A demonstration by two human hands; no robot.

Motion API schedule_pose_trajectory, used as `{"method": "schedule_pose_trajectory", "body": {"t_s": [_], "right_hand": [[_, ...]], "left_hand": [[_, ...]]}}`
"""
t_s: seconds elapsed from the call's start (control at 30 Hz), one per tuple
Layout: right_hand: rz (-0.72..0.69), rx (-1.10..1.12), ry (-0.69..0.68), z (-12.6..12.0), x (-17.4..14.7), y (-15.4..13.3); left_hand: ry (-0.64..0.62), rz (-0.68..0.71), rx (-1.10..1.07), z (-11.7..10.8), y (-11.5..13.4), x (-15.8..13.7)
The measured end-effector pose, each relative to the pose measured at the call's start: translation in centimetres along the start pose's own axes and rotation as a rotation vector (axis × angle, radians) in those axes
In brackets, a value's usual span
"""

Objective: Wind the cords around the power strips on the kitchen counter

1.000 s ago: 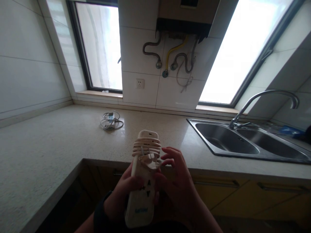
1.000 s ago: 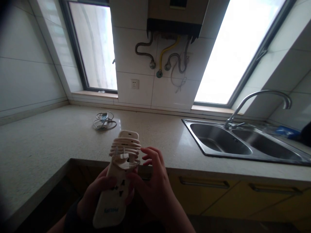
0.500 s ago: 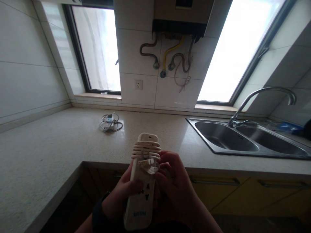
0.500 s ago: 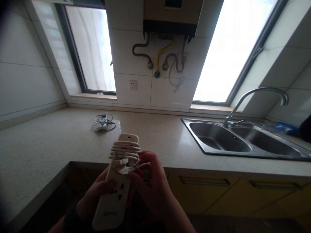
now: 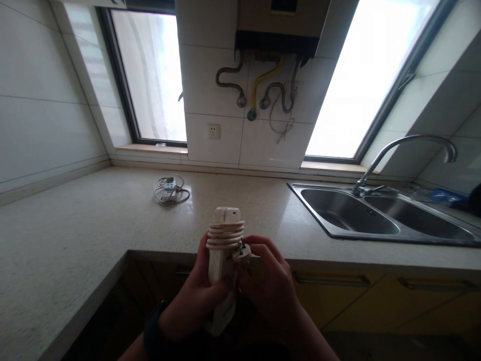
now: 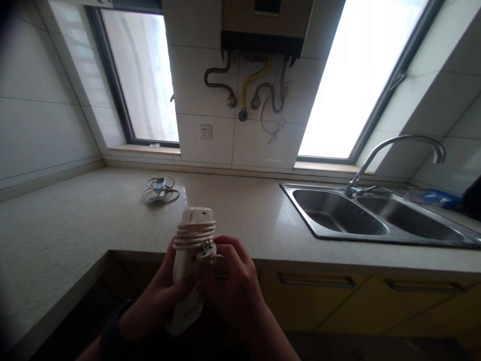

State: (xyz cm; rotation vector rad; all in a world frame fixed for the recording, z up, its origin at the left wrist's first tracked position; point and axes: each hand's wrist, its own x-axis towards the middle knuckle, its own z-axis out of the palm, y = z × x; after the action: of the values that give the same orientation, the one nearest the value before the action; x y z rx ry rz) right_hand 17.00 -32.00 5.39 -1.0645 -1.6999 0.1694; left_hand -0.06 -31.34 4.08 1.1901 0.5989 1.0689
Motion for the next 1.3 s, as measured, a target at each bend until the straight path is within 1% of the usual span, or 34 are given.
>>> {"method": "schedule_pose_trajectory", "body": {"t_s": [0.07, 0.13, 0.2, 0.27, 0.33, 0.4, 0.47, 0.53, 0.6, 0.7, 0.8, 0.9, 1.03, 1.1, 1.13, 1.2, 1.3], "right_hand": [[0.031, 0.011, 0.044, 0.3, -0.4, 0.5], [0.146, 0.079, 0.055, 0.5, -1.0, 1.3], [0.267, 0.237, 0.059, 0.8, -1.7, 2.2], [0.353, 0.463, 0.088, 1.1, -2.1, 3.0], [0.407, 0.68, 0.188, 1.3, -2.1, 3.5], [0.439, 0.845, 0.301, 1.4, -1.7, 3.4], [0.468, 0.947, 0.362, 1.3, -1.2, 3.0], [0.505, 0.993, 0.387, 1.1, -1.0, 2.7], [0.517, 0.999, 0.403, 1.1, -1.2, 2.5], [0.447, 1.003, 0.366, 1.1, -1.6, 2.7], [0.368, 1.017, 0.298, 1.2, -1.7, 2.9], [0.321, 0.964, 0.267, 1.1, -1.4, 2.6], [0.322, 0.775, 0.222, 0.5, -1.2, 1.9], [0.329, 0.651, 0.172, 0.2, -1.5, 1.8], [0.31, 0.59, 0.139, 0.0, -1.6, 1.9], [0.226, 0.472, 0.066, -0.2, -1.9, 2.2], [0.073, 0.322, -0.033, -0.5, -1.8, 2.6]], "left_hand": [[0.009, -0.02, -0.049, -0.2, 0.0, 0.1], [0.031, -0.05, -0.126, -0.5, 0.2, 0.2], [0.035, -0.083, -0.202, -0.8, 0.5, 0.1], [0.014, -0.108, -0.228, -1.0, 0.9, 0.0], [-0.02, -0.119, -0.211, -1.0, 1.2, -0.2], [-0.047, -0.125, -0.179, -0.9, 1.4, -0.4], [-0.051, -0.134, -0.162, -0.7, 1.4, -0.4], [-0.047, -0.145, -0.158, -0.7, 1.2, -0.3], [-0.052, -0.155, -0.168, -0.8, 0.9, -0.1], [-0.064, -0.158, -0.161, -1.1, 0.4, -0.1], [-0.076, -0.154, -0.073, -1.1, 0.0, -0.4], [-0.104, -0.128, 0.036, -1.0, -0.4, -0.7], [-0.127, -0.073, 0.103, -0.8, -0.3, -0.8], [-0.137, -0.041, 0.115, -0.8, -0.2, -0.8], [-0.134, -0.028, 0.131, -0.8, -0.1, -0.8], [-0.111, -0.011, 0.21, -0.7, 0.1, -0.8], [-0.07, 0.0, 0.416, -0.6, 0.4, -0.8]]}}
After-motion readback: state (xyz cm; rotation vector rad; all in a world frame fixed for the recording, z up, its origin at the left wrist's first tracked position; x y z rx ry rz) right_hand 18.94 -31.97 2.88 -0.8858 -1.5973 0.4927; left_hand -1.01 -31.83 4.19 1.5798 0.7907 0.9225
